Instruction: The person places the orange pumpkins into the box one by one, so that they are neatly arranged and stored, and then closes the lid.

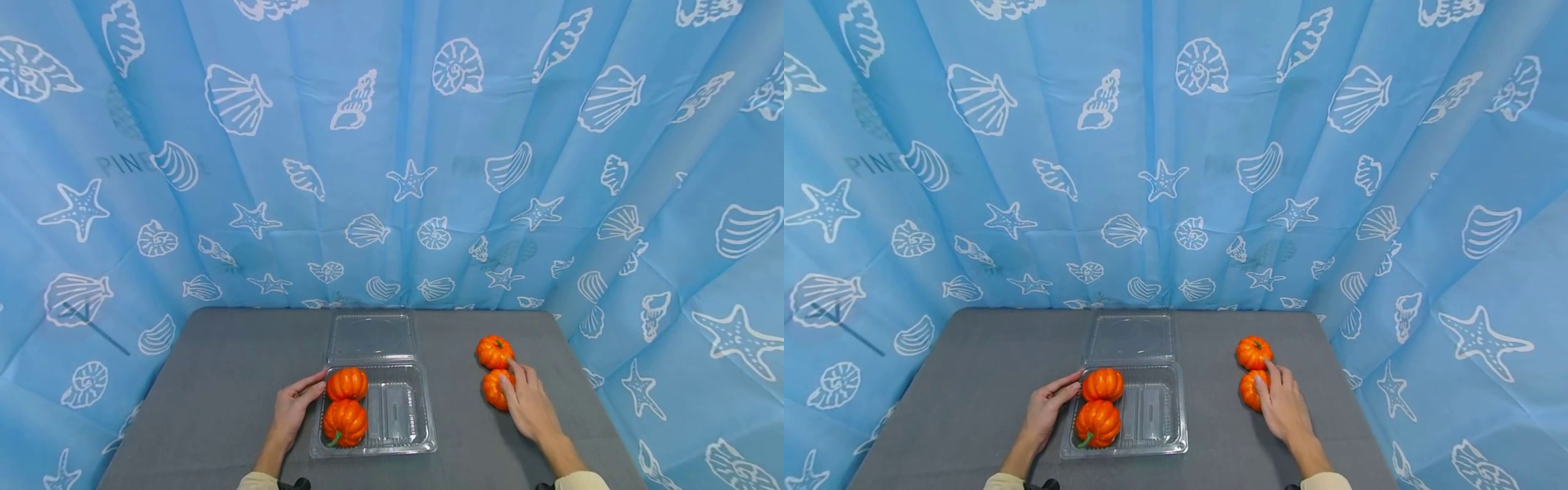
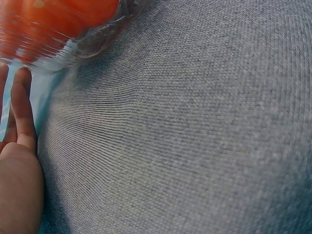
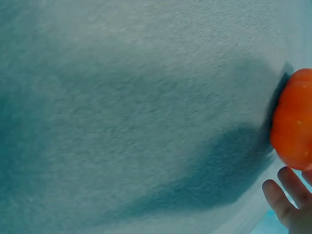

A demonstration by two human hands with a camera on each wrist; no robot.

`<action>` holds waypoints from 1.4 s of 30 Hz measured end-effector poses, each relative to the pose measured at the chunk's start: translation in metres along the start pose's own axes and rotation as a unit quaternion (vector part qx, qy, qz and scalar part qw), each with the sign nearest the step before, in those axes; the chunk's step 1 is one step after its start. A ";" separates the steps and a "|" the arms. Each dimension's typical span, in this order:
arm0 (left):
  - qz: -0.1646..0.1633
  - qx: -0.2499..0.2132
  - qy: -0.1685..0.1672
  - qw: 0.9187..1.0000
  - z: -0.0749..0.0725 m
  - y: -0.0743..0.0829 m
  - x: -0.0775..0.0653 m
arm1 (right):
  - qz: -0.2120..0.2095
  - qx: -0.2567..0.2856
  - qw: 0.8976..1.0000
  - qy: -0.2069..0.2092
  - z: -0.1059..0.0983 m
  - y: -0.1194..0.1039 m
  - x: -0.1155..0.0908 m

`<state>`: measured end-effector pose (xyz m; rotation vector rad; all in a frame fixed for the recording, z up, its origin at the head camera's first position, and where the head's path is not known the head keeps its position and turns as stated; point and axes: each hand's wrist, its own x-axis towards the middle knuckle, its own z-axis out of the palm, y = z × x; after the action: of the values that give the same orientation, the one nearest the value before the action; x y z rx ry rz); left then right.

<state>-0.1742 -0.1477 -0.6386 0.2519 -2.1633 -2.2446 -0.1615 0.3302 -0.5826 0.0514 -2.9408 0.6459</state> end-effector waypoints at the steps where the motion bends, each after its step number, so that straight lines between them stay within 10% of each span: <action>1: 0.003 0.001 0.001 1.000 0.000 0.000 0.000 | 0.002 -0.002 1.000 -0.001 0.000 0.001 -0.001; 11: -0.008 -0.003 -0.001 1.000 0.000 -0.001 -0.002 | 0.051 -0.009 0.998 -0.047 0.000 0.004 -0.003; 25: 0.010 -0.002 -0.001 1.000 0.000 -0.002 -0.004 | 0.057 0.035 0.998 -0.004 0.007 -0.007 -0.011; 42: -0.007 -0.010 -0.004 1.000 -0.001 -0.002 -0.003 | -0.021 0.083 0.994 0.063 0.010 -0.042 0.004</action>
<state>-0.1705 -0.1478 -0.6401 0.2583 -2.1491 -2.2779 -0.1644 0.2881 -0.5735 0.0862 -2.7518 0.8537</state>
